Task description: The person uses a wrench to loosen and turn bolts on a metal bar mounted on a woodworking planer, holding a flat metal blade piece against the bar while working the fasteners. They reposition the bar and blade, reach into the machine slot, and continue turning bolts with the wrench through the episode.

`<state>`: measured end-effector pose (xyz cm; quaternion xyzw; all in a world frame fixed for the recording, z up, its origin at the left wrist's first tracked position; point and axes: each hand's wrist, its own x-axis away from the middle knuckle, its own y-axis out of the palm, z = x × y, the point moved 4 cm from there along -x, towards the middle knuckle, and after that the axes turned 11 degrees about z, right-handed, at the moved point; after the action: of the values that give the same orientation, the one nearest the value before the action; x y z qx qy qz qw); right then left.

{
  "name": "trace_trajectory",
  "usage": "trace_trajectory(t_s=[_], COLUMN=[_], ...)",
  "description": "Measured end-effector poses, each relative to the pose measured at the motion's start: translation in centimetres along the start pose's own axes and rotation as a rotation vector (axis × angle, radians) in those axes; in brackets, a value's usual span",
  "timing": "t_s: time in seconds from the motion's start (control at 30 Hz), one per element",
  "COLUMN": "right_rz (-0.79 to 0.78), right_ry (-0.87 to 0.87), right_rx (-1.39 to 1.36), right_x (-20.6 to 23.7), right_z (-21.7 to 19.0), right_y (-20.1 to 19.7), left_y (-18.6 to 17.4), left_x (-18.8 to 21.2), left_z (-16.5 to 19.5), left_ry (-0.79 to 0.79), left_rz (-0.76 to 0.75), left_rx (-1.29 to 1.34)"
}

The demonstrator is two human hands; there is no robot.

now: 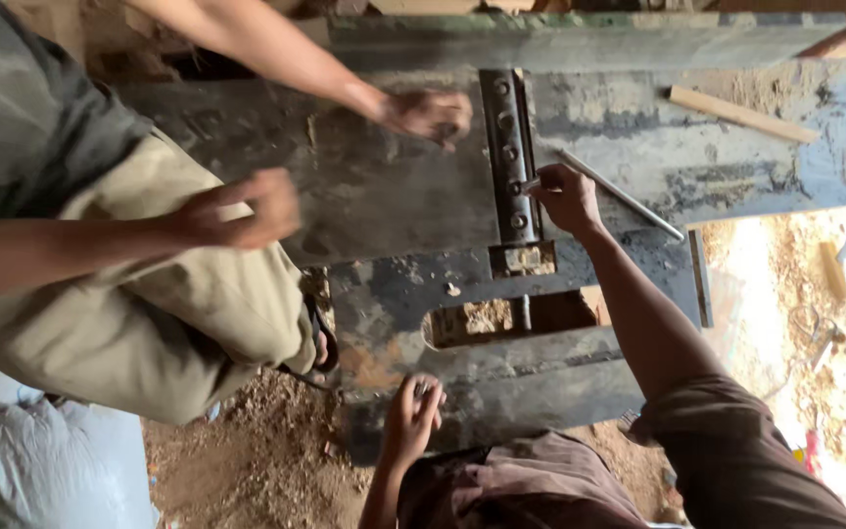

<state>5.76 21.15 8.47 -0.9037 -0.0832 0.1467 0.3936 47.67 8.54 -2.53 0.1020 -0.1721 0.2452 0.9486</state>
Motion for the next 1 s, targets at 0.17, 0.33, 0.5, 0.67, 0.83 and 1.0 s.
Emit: trace_trajectory(t_s=[0.17, 0.33, 0.5, 0.67, 0.83, 1.0], right_rz=[-0.049, -0.146, -0.333, -0.466, -0.647, -0.642], right_ry=[-0.175, -0.377, -0.486, -0.779, -0.650, -0.612], right_rx=[0.135, 0.201, 0.160, 0.013, -0.066, 0.066], right_x=[-1.5, -1.8, -2.6, -3.8, -4.5, -3.5], right_z=[-2.0, -1.5, 0.6, 1.5, 3.9, 3.2], right_y=[1.6, 1.3, 1.4, 1.7, 1.2, 0.7], left_y=[-5.0, -3.1, 2.3, 6.7, 11.5, 11.4], left_x=[3.0, 2.8, 1.3, 3.1, 7.1, 7.1], left_z=[-3.8, -3.8, -0.8, 0.3, -1.3, -0.9], left_ry=[-0.195, -0.142, -0.076, -0.026, -0.145, -0.145], left_rz=[0.163, 0.114, 0.073, 0.263, 0.349, 0.245], left_rx=[-0.007, 0.017, -0.044, 0.008, 0.116, 0.017])
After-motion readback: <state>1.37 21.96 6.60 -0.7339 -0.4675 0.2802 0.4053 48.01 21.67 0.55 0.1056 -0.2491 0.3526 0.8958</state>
